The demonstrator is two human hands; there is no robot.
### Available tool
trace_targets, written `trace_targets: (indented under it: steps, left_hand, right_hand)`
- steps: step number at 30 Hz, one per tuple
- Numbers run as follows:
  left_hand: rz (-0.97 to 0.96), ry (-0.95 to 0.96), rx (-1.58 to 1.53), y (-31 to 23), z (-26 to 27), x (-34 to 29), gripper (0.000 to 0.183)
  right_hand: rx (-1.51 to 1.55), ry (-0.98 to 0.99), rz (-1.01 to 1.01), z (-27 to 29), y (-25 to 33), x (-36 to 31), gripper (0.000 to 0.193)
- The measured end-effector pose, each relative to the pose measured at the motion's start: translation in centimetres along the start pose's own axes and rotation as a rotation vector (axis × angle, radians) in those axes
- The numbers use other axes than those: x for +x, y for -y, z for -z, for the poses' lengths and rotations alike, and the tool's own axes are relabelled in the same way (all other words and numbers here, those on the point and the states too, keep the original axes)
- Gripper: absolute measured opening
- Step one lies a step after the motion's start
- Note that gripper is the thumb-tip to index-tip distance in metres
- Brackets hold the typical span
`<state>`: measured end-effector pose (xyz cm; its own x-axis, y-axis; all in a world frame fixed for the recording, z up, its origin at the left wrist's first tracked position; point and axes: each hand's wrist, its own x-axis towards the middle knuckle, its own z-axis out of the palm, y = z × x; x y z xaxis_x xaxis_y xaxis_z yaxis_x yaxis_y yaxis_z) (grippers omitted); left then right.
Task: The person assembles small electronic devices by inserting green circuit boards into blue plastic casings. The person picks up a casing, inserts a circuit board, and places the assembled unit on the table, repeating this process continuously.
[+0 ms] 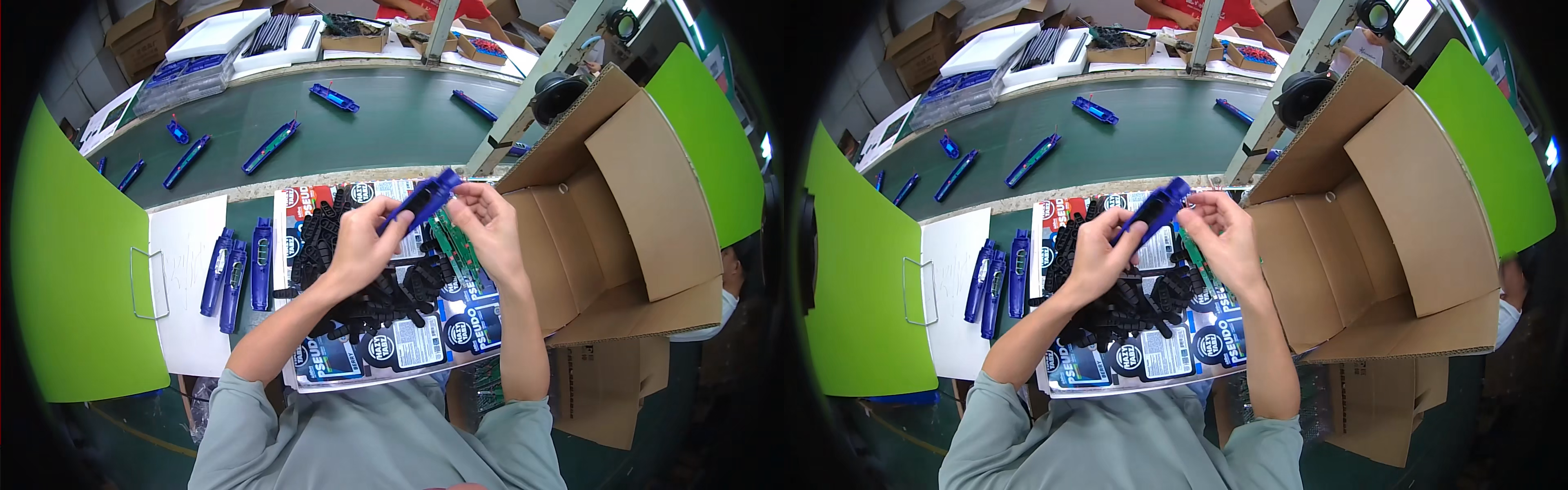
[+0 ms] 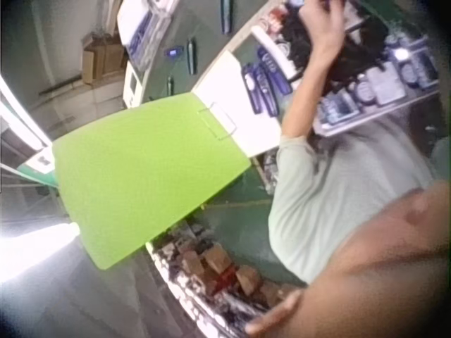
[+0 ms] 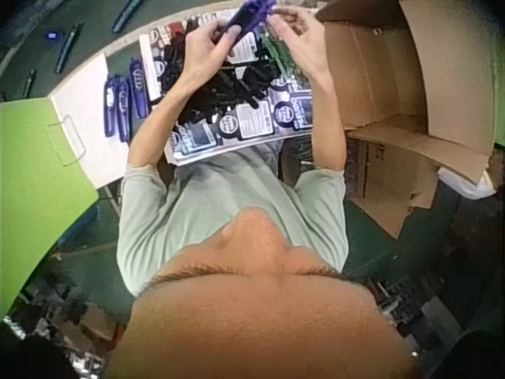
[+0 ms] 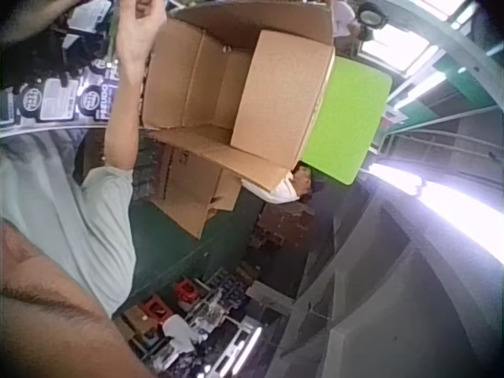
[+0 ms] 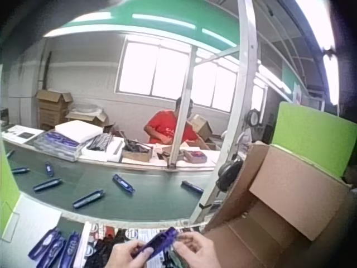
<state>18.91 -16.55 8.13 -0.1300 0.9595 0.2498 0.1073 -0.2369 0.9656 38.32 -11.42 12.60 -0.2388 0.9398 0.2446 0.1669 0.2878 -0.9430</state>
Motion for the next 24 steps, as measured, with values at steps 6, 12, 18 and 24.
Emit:
trace_targets:
  steps: [6,12,18,24]
  left_hand:
    - [0.138,0.044,-0.229,0.9,1.6,-0.1,0.024]
    - [0.159,0.059,-0.270,1.1,2.1,-0.1,0.026]
    - [0.166,0.073,-0.242,1.0,2.3,-0.3,0.021]
    - [0.186,0.076,-0.279,1.8,2.3,-0.3,0.021]
  right_hand:
    - [-0.705,-0.022,0.085,2.3,-7.4,0.2,0.009]
    - [-0.850,0.069,0.067,0.7,-8.6,1.6,0.012]
    - [-0.960,0.115,-0.033,-0.6,-9.6,3.2,0.030]
    - [-0.881,0.106,0.007,-0.9,-10.0,3.2,0.030]
